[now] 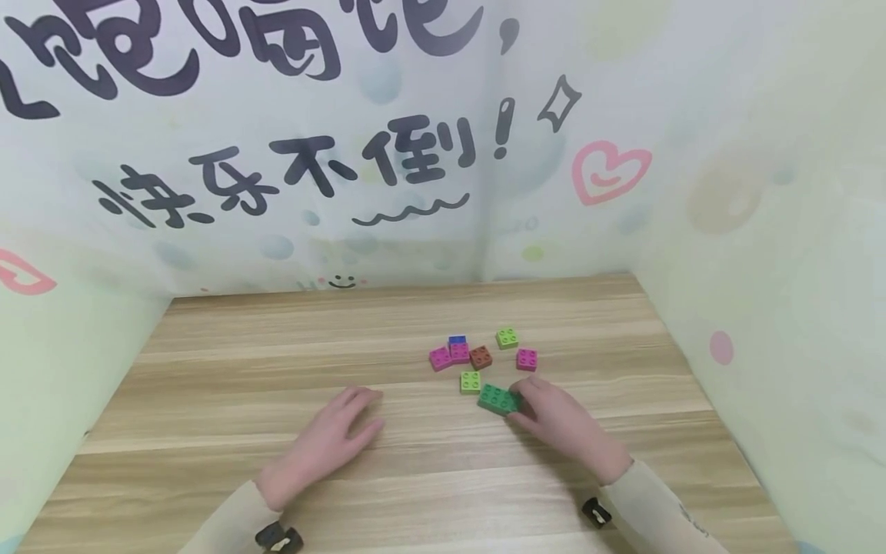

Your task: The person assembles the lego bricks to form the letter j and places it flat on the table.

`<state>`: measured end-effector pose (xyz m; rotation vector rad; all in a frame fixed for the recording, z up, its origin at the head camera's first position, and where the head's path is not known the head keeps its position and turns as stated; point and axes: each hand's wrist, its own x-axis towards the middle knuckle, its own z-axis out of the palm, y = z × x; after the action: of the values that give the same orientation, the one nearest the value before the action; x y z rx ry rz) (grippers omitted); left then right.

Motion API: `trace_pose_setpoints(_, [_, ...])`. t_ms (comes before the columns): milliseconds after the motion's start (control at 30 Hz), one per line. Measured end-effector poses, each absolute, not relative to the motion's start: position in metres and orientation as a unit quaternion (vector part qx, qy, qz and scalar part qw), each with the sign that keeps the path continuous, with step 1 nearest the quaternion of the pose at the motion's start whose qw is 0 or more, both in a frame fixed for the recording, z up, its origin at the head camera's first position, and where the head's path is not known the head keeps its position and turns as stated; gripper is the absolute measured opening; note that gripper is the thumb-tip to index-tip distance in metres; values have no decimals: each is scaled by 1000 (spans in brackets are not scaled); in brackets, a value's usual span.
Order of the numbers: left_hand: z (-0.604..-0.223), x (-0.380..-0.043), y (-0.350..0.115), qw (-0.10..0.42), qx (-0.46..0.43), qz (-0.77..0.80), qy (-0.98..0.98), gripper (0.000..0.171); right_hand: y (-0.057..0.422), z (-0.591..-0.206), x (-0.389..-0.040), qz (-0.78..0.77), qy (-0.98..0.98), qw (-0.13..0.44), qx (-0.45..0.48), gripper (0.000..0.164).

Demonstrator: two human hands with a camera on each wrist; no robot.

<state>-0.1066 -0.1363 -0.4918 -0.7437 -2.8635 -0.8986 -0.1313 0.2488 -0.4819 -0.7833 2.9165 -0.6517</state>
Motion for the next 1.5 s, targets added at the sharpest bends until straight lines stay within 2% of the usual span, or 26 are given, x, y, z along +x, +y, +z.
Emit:
trace_pose_setpoints(433, [-491, -105, -123, 2, -267, -300, -916, 44, 222, -477, -126, -213, 926, 32, -310, 37])
trace_pose_setpoints(700, [-489, -106, -113, -35, -273, -305, -912, 46, 202, -477, -127, -217, 909, 39, -353, 38])
trace_pose_setpoints(933, [-489, -108, -105, -58, -280, -338, -897, 48, 188, -481, -127, -231, 901, 70, -360, 35])
trace_pose_setpoints(1133, [-494, -114, -102, -90, -266, -386, -879, 48, 176, -484, -130, -231, 896, 71, -372, 34])
trace_pose_setpoints(1500, [-496, -117, -99, -109, -292, -387, -868, 45, 165, -487, -131, -234, 890, 89, -382, 32])
